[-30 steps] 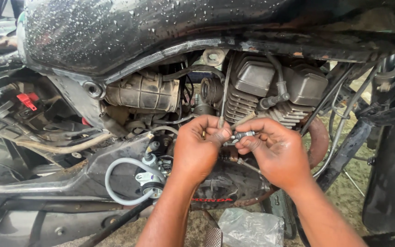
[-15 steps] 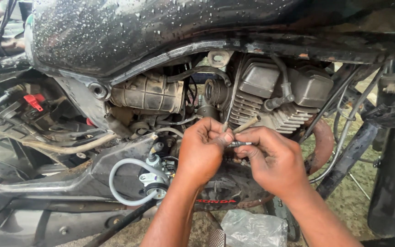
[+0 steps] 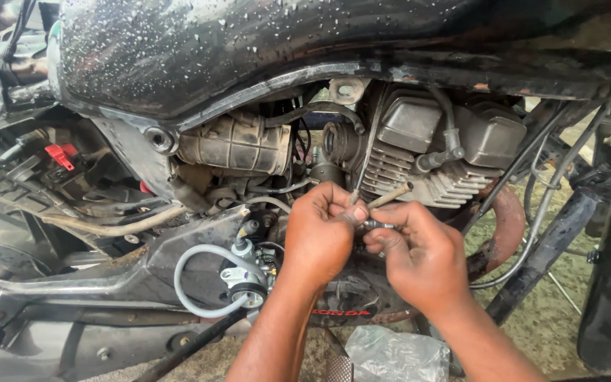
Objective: The recorder is replacing and adjusting components of a motorcycle carburetor.
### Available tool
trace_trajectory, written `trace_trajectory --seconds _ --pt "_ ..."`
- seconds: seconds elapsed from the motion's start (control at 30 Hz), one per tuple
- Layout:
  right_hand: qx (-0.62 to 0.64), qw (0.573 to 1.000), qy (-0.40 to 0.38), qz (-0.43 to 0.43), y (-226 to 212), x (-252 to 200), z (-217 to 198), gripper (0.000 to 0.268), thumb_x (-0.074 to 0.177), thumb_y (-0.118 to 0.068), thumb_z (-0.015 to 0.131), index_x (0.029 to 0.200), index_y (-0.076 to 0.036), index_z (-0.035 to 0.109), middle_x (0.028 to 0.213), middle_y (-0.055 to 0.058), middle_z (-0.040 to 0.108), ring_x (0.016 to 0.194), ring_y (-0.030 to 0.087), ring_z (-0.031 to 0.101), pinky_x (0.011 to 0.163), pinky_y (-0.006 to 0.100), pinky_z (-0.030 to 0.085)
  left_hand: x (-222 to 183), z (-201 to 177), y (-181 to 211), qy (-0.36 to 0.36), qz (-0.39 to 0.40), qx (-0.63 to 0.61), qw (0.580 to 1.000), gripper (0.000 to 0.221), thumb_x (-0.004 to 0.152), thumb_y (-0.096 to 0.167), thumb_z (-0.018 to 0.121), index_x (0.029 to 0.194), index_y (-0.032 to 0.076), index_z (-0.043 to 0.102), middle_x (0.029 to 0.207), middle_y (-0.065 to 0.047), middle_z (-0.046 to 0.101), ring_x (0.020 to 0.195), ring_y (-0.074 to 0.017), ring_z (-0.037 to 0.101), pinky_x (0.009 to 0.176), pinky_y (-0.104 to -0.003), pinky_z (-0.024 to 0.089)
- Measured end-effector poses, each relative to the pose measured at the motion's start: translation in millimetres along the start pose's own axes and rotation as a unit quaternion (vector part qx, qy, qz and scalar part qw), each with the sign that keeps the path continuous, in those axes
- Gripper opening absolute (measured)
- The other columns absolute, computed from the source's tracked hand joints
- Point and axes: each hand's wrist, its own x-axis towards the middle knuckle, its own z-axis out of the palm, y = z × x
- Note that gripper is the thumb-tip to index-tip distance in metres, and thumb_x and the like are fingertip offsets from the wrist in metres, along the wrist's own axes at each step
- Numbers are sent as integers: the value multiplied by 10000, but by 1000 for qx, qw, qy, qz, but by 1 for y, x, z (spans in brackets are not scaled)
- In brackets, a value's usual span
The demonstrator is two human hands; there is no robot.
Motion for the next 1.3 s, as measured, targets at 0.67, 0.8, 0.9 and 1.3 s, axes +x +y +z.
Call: trace_trajectory --seconds 0.67,0.8,0.9,1.3 --pt "149 987 -10 65 19 1 0 121 971 87 580 1080 43 612 882 140 709 710 157 692 642 297 612 -6 1 32 -10 18 84 996 106 875 3 716 806 -2 635 676 -56 679 606 -82 634 523 -255 504" --pt "143 988 1 62 15 0 12 156 942 84 581 1088 31 593 905 122 715 722 149 705 638 292 611 -10 -6 41 -18 -5 91 996 80 859 23 719 802 8 665 676 -64 719 605 -91 672 537 -272 532" --pt "88 995 18 35 11 0 15 142 952 81 586 1086 37 601 906 112 717 742 133 705 669 283 615 -10 -8 47 6 34 195 980 67 832 42 743 796 26 689 688 -58 733 614 -92 690 573 -278 547" --pt "155 979 -63 114 30 12 2 147 959 11 587 1098 33 628 846 104 688 632 123 645 540 279 557 -1 -18 36 -53 60 165 983 51 834 -14 688 794 14 674 717 -50 736 641 -75 682 579 -278 541"
